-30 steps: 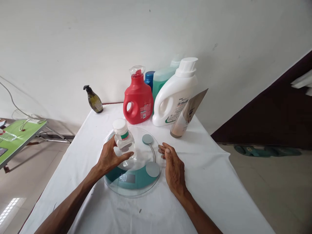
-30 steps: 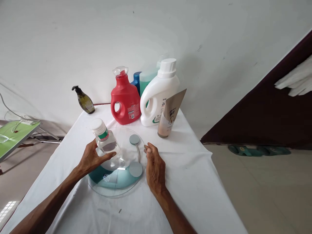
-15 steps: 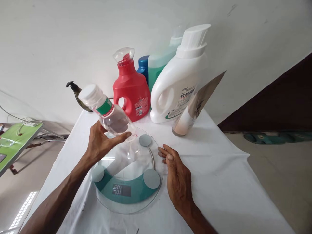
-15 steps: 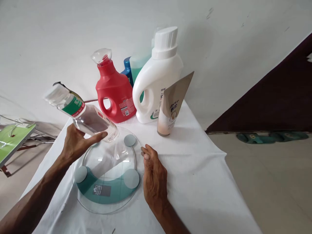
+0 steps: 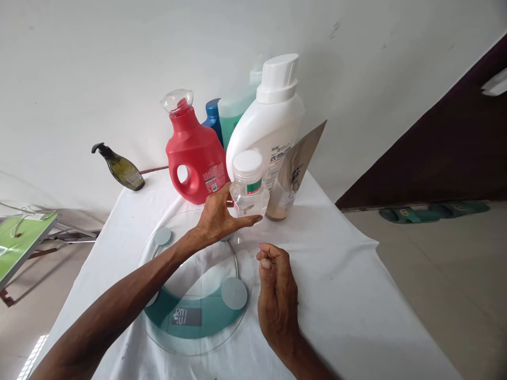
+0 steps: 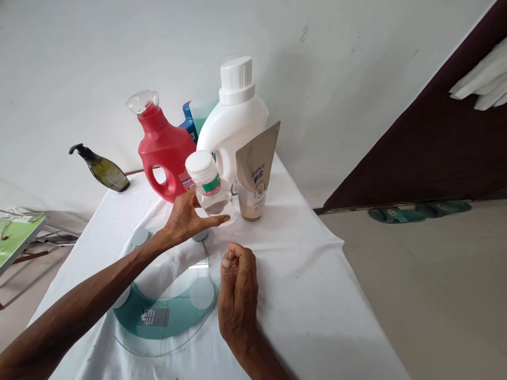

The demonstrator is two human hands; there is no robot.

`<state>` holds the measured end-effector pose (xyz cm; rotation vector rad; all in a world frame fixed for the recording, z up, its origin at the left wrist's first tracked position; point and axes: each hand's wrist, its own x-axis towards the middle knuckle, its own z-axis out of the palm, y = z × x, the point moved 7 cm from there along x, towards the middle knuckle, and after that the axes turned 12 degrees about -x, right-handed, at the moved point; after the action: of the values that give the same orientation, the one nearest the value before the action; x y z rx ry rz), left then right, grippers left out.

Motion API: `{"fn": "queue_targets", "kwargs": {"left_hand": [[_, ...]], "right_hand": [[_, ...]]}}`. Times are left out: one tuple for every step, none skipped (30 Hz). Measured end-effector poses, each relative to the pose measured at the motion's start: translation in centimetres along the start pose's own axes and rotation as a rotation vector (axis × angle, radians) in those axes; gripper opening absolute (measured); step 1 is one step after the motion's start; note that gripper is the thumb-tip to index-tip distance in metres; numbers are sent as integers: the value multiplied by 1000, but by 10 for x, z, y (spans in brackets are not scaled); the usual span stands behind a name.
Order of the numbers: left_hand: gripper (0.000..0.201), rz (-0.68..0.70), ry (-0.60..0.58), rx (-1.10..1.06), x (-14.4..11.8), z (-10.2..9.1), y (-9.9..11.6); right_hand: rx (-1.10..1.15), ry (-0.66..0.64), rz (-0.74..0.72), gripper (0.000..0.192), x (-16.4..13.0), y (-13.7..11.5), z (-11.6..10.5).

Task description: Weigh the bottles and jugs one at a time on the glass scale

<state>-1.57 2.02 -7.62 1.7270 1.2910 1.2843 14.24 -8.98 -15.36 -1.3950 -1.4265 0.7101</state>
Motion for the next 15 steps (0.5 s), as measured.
{"fn": "queue_targets", "kwargs": {"left_hand": [[55, -10, 1, 3, 2, 2, -6], [55, -19, 1, 9, 4, 4, -11], [55, -28, -1, 17, 6, 6, -17], [56, -37, -1, 29, 7, 8, -22], [57, -47, 5, 43, 8, 9, -28], [57, -59, 16, 58, 9, 11, -34], [58, -71, 29, 70, 9, 12, -39], [57, -85, 40, 74, 9, 14, -43], [57, -98, 45, 66, 8, 17, -46], [57, -109, 38, 51, 6, 19, -49], [58, -117, 25, 27, 3, 22, -50], [59, -119, 7, 2, 0, 23, -49], [64, -116, -2, -17, -3, 20, -48], [71, -99, 8, -32, -6, 14, -45], [76, -69, 16, -30, -9, 4, -40]], "right_hand": [[3, -4, -7, 33, 0, -1, 0], [5, -5, -13, 33, 1, -2, 0], [5, -4, -15, 32, 1, -3, 0], [6, -2, -13, 32, 2, -3, 0], [7, 0, -8, 32, 3, -2, 0], [9, -1, 1, 33, 4, -1, 1], [13, -7, 12, 34, 5, 1, 2], [16, -18, 26, 36, 5, 3, 3], [19, -32, 43, 38, 5, 6, 4], [18, -49, 61, 41, 5, 10, 4], [14, -63, 78, 45, 4, 13, 5], [6, -80, 97, 48, 3, 17, 5], [-13, -85, 109, 52, 3, 20, 5], [-33, -82, 115, 54, 3, 22, 4], [-51, -93, 118, 56, 4, 24, 5]]}}
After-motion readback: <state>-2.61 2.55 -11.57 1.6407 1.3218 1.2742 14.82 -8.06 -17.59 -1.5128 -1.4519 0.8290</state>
